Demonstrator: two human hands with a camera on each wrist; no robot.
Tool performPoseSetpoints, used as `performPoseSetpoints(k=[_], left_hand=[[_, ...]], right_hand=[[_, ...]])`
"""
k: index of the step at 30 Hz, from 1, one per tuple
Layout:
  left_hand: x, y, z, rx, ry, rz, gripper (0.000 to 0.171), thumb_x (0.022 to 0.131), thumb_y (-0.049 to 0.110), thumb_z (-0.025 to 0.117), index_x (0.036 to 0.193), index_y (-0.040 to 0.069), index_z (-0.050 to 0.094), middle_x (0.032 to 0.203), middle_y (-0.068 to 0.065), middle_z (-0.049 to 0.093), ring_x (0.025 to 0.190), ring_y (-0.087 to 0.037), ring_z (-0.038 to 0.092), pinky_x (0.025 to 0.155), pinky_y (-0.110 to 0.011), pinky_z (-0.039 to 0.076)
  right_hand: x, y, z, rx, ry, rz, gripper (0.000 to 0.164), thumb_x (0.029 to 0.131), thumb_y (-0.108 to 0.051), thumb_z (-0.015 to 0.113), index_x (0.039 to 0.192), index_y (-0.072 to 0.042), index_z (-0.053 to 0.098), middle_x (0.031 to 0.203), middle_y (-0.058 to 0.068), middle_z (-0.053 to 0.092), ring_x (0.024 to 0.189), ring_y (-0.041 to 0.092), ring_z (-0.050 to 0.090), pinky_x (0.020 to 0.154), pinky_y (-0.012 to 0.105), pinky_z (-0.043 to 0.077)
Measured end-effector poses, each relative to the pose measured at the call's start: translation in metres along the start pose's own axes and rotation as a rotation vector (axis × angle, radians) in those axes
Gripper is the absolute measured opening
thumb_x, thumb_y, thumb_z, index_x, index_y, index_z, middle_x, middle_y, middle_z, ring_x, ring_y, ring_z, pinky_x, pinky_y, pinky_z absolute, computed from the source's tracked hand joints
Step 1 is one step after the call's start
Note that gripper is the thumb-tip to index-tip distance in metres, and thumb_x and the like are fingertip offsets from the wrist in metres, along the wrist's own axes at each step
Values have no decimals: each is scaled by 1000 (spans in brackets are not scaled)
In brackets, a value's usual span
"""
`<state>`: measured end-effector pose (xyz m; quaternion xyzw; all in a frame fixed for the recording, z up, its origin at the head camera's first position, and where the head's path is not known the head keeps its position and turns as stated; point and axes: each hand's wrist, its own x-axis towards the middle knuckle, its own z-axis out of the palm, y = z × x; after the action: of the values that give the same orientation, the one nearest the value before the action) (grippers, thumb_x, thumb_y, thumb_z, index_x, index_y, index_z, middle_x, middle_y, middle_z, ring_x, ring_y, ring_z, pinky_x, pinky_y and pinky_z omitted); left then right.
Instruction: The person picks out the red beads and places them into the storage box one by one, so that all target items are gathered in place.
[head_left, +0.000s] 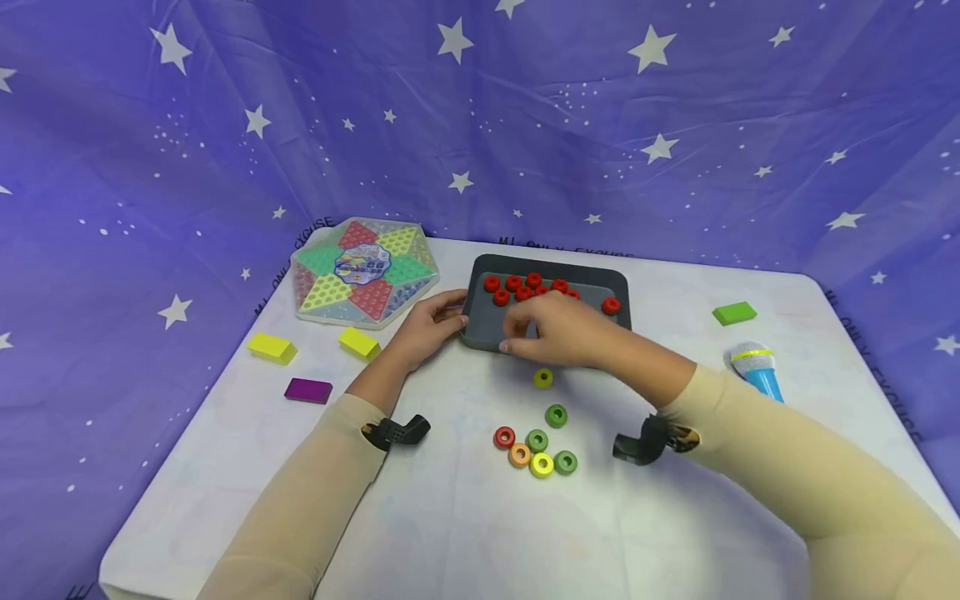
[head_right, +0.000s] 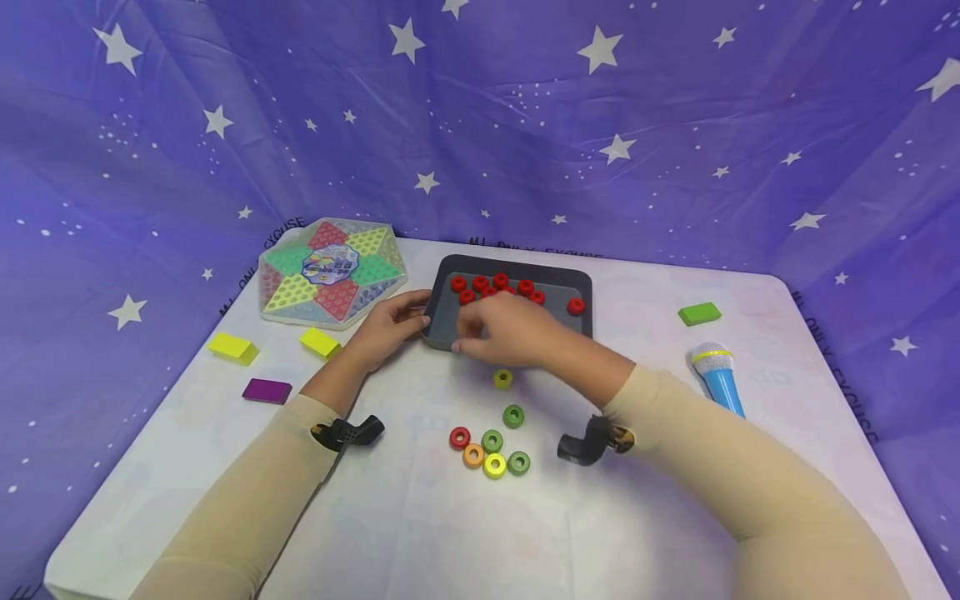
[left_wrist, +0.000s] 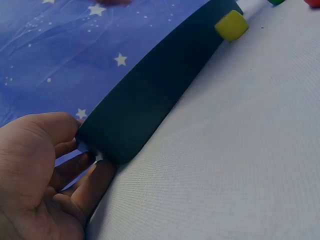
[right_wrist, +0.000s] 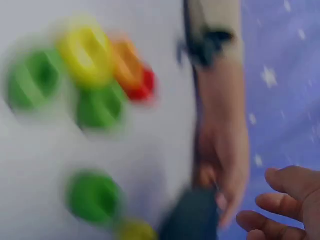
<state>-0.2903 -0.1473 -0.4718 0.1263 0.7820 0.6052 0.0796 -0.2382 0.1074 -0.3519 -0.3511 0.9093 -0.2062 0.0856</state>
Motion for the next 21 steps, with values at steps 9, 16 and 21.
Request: performPoseSetpoints(k=[9, 16, 21], left_hand=[[0, 0, -1, 1, -6, 9, 53, 98, 18, 68, 149, 14, 52, 147, -6, 56, 126, -19, 60, 106, -37, 50], [1, 0, -1, -11, -9, 9, 52, 99, 15, 67, 149, 13, 52, 148, -8, 55, 128, -21, 59, 107, -36, 50], [1, 0, 0, -18, -8, 5, 52, 99, 15, 67, 148, 13, 53, 147, -8, 56, 129, -22, 59, 107, -37, 50]], right_hand=[[-50, -23, 69, -141, -29, -127, 13, 89, -39, 75, 91, -27, 72, 93, -12, 67, 75, 5, 58, 65, 27, 51], [-56, -26, 90, -113, -25, -138, 21, 86, -37, 79, 76, -31, 61, 85, -16, 59, 68, 0, 49, 58, 22, 42], [-55, -28, 91, -129, -32, -137, 23, 86, -34, 79, 73, -31, 60, 80, -15, 58, 66, 1, 47, 55, 23, 41]])
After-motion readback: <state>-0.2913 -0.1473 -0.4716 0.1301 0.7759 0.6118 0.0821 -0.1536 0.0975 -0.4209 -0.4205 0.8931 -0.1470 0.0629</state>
